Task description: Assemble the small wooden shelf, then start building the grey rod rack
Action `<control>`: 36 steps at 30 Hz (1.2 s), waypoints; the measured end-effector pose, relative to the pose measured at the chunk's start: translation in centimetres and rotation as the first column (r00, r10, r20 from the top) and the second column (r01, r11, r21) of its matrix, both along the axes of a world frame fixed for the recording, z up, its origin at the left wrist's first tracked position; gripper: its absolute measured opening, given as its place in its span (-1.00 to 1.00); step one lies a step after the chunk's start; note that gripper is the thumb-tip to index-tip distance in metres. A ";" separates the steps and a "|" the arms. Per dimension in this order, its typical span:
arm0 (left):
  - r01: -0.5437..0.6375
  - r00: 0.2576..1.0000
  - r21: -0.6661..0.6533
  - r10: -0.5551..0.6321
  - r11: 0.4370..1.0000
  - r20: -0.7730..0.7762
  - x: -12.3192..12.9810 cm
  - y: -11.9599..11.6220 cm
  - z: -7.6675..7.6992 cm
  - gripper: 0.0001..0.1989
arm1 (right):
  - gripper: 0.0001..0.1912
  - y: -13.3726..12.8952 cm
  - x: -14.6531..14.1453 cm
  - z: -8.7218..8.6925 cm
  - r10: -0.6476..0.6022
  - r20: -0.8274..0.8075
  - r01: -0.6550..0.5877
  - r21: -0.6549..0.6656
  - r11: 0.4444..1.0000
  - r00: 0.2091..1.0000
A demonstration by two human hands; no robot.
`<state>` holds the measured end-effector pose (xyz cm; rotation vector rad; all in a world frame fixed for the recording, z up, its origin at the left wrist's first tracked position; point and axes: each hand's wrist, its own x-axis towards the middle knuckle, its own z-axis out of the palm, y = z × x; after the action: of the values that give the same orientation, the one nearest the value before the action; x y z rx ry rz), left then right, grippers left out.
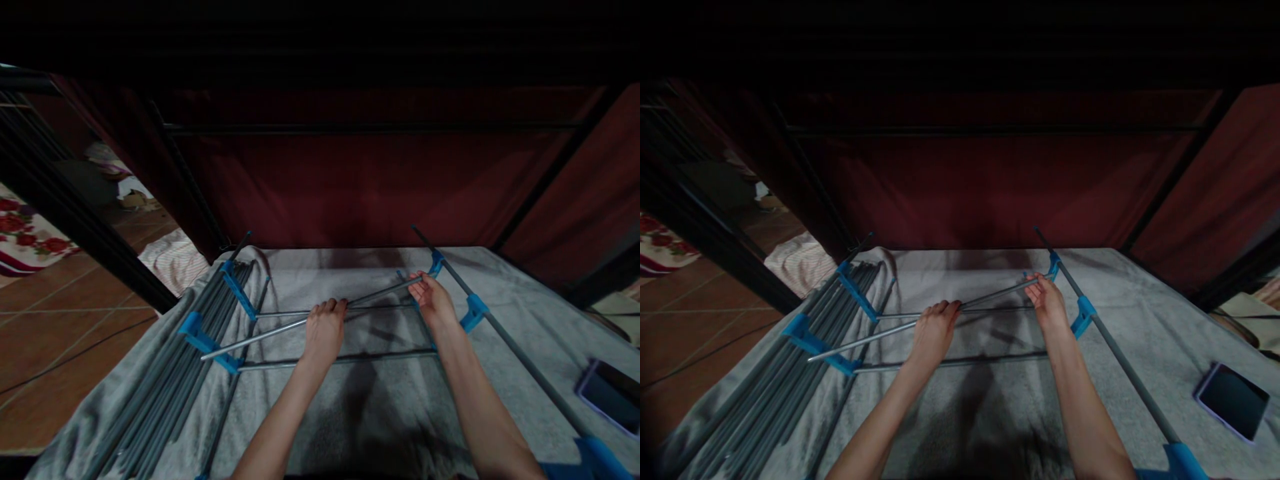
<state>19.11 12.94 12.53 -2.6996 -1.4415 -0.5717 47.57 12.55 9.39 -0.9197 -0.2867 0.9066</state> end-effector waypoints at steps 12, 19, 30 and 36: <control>-0.003 1.000 0.001 0.003 1.000 0.013 1.2 1.0 1.6 -0.68 | -0.94 1.4 0.9 0.7 0.035 0.025 -0.037 0.059 0.998 0.999; 0.012 1.000 0.029 -0.012 1.000 -0.004 1.3 1.6 2.3 -0.67 | -0.88 1.4 1.2 1.2 0.029 0.062 -0.033 0.062 0.998 0.998; 0.048 0.998 0.047 -0.045 0.998 -0.047 1.5 2.9 3.4 -0.61 | -0.90 1.2 1.3 1.4 0.035 0.042 -0.037 0.046 0.998 0.999; 0.063 0.997 0.044 -0.061 0.997 -0.040 1.8 3.6 3.9 -0.57 | -0.85 0.9 1.4 0.8 -0.087 0.198 0.100 -0.054 0.994 0.976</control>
<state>20.94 16.53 16.44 -2.7133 -1.3236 -0.5451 48.95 13.46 10.16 -1.0748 -0.3808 0.7432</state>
